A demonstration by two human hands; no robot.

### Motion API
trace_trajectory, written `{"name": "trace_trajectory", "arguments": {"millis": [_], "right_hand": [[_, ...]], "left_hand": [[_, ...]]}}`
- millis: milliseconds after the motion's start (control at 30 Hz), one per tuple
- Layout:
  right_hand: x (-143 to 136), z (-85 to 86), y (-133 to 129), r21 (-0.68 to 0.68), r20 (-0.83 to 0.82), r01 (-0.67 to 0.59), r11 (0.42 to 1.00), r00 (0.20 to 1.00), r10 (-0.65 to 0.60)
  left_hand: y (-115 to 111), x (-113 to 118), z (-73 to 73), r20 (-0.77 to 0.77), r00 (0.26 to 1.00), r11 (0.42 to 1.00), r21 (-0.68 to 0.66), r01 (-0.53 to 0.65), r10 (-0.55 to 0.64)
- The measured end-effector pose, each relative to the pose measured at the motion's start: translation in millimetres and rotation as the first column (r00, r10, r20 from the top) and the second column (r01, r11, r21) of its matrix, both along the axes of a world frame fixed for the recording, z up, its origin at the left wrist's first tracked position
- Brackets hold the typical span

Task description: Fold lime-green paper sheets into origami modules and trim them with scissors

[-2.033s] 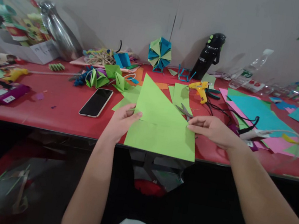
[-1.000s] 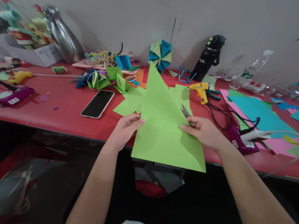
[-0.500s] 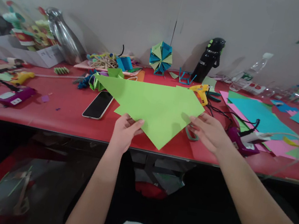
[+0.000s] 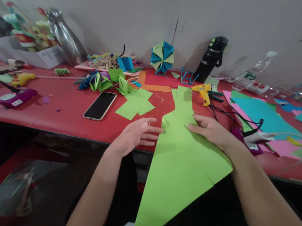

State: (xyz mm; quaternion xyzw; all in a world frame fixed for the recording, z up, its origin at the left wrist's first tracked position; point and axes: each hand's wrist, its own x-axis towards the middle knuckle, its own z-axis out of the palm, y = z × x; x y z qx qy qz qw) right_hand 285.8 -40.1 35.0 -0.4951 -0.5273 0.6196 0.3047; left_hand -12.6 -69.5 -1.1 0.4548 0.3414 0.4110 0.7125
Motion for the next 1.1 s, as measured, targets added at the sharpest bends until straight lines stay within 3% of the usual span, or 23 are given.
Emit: {"name": "trace_trajectory", "arguments": {"millis": [100,167,267,333,467,600,700,833,967,1100], "right_hand": [[-3,-0.4,1,0.044,-0.005,-0.023,0.999,1.000,0.023],[-5,-0.4,2,0.057,0.007,-0.044,0.997,0.999,0.043],[-5,0.9,2,0.069,0.030,-0.082,0.994,0.996,0.080],[-2,2.5,2,0.089,0.041,-0.097,0.991,0.995,0.093],[11,5.6,3,0.181,0.134,-0.031,0.983,0.991,0.007],[19,5.0,5,0.220,0.089,0.055,0.974,0.993,-0.076],[12,0.9,4,0.175,-0.020,0.086,0.981,0.996,-0.084],[-2,-6.3,0,0.171,-0.012,0.065,0.983,0.998,-0.064],[-9,-11.1,-2,0.136,0.003,0.093,0.986,0.996,-0.094],[-9,-13.6,-4,0.150,-0.094,0.085,0.985,0.993,-0.072]], "left_hand": [[1,22,-0.3,-0.185,0.938,0.947,0.191,-0.257,0.292],[0,31,-1.0,-0.221,0.918,0.927,0.259,-0.270,0.329],[1,37,-2.6,-0.225,0.944,0.950,0.255,-0.183,0.242],[4,39,-5.0,-0.226,0.937,0.934,0.299,-0.193,0.266],[12,34,-12.2,-0.183,0.847,0.825,0.398,-0.401,0.500],[18,23,-14.9,-0.010,0.767,0.735,0.295,-0.611,0.642],[17,19,-11.3,0.068,0.756,0.727,0.229,-0.647,0.651],[13,17,-6.0,0.058,0.793,0.775,0.180,-0.605,0.606],[13,13,-7.0,0.053,0.787,0.767,0.191,-0.612,0.615],[14,4,-9.2,0.073,0.809,0.781,0.224,-0.583,0.583]]}}
